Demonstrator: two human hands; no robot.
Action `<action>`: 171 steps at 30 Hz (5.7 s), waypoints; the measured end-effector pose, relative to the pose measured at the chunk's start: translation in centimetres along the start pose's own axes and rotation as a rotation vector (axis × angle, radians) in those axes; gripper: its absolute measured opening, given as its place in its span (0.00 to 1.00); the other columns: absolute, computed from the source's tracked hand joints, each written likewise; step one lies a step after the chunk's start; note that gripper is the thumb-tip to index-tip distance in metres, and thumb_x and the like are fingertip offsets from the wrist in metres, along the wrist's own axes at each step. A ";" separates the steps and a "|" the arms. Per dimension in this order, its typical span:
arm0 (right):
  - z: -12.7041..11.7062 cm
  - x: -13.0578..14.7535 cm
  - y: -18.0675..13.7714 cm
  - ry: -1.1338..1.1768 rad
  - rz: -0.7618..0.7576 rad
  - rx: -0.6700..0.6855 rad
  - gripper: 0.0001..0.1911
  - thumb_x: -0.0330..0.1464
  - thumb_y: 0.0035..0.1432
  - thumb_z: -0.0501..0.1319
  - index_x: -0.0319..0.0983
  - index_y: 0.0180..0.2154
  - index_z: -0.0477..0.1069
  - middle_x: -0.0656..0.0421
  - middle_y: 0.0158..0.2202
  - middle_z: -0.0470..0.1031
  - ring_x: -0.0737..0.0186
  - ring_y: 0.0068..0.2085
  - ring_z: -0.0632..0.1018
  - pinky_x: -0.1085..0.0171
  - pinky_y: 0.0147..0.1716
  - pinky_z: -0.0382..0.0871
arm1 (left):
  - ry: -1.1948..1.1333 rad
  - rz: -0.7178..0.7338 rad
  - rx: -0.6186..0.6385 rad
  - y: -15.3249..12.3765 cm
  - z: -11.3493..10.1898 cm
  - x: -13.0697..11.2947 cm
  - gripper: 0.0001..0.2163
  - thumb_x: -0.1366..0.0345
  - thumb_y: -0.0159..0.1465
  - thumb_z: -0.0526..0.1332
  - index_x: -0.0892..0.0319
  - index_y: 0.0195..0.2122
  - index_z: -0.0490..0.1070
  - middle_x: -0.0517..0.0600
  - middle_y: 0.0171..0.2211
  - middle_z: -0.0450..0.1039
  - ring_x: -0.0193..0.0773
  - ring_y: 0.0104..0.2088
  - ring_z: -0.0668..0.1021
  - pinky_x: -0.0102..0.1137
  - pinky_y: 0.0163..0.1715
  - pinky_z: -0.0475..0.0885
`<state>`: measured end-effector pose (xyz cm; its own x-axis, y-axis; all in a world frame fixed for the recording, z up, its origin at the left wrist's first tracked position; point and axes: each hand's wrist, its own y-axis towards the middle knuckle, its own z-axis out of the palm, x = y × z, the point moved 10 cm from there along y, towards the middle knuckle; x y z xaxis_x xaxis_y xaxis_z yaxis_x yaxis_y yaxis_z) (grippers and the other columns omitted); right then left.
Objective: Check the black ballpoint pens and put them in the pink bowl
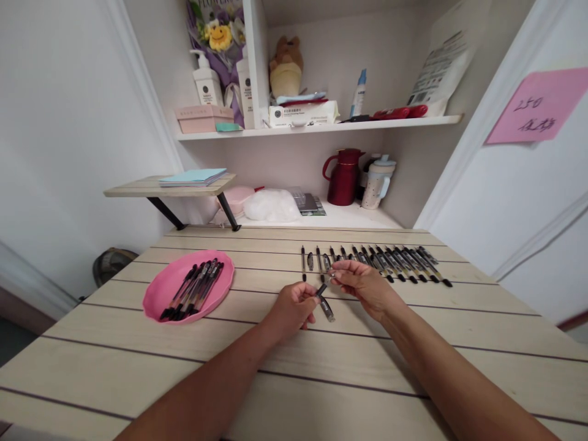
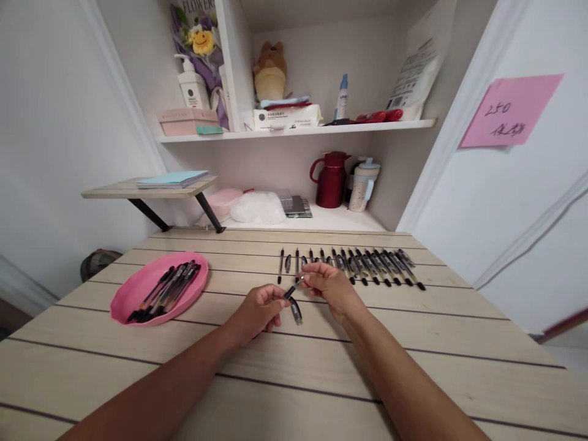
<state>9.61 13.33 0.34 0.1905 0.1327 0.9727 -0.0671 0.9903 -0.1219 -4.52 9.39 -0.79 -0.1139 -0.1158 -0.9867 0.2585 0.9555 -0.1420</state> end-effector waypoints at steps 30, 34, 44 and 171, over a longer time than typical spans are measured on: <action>2.1 0.5 -0.9 -0.047 -0.062 0.060 0.25 0.35 0.33 0.70 0.36 0.36 0.68 0.65 0.20 0.68 0.72 0.22 0.68 0.70 0.23 0.60 | 0.284 0.219 -0.169 -0.5 -1.1 -2.2 0.08 0.68 0.53 0.55 0.60 0.32 0.72 0.46 0.23 0.68 0.30 0.21 0.69 0.24 0.21 0.62; 2.5 0.4 -1.0 0.033 -0.044 0.087 0.23 0.34 0.33 0.70 0.35 0.35 0.70 0.66 0.18 0.66 0.75 0.20 0.65 0.70 0.23 0.61 | 0.556 0.483 -0.207 -1.8 -0.6 -5.3 0.08 0.72 0.54 0.55 0.58 0.30 0.73 0.48 0.27 0.69 0.34 0.30 0.70 0.27 0.32 0.63; 3.4 -1.2 -1.0 0.179 0.076 0.176 0.13 0.34 0.36 0.70 0.36 0.27 0.73 0.64 0.18 0.68 0.73 0.20 0.66 0.71 0.21 0.61 | 0.402 0.391 -0.259 -1.3 -1.5 -4.4 0.06 0.71 0.52 0.57 0.60 0.29 0.72 0.46 0.24 0.66 0.31 0.25 0.68 0.25 0.26 0.62; 4.4 -2.5 -0.5 -0.187 -0.114 0.132 0.15 0.42 0.43 0.62 0.37 0.25 0.64 0.67 0.17 0.63 0.75 0.16 0.62 0.72 0.15 0.49 | 1.039 0.187 -0.708 -3.3 -14.6 -10.5 0.12 0.64 0.57 0.53 0.54 0.40 0.72 0.51 0.37 0.74 0.40 0.36 0.73 0.30 0.32 0.63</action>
<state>4.86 12.31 -1.18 0.0209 -0.0013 0.9998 -0.1853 0.9827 0.0052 -18.17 11.44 11.18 -0.9097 -0.0041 -0.4153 -0.1786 0.9066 0.3823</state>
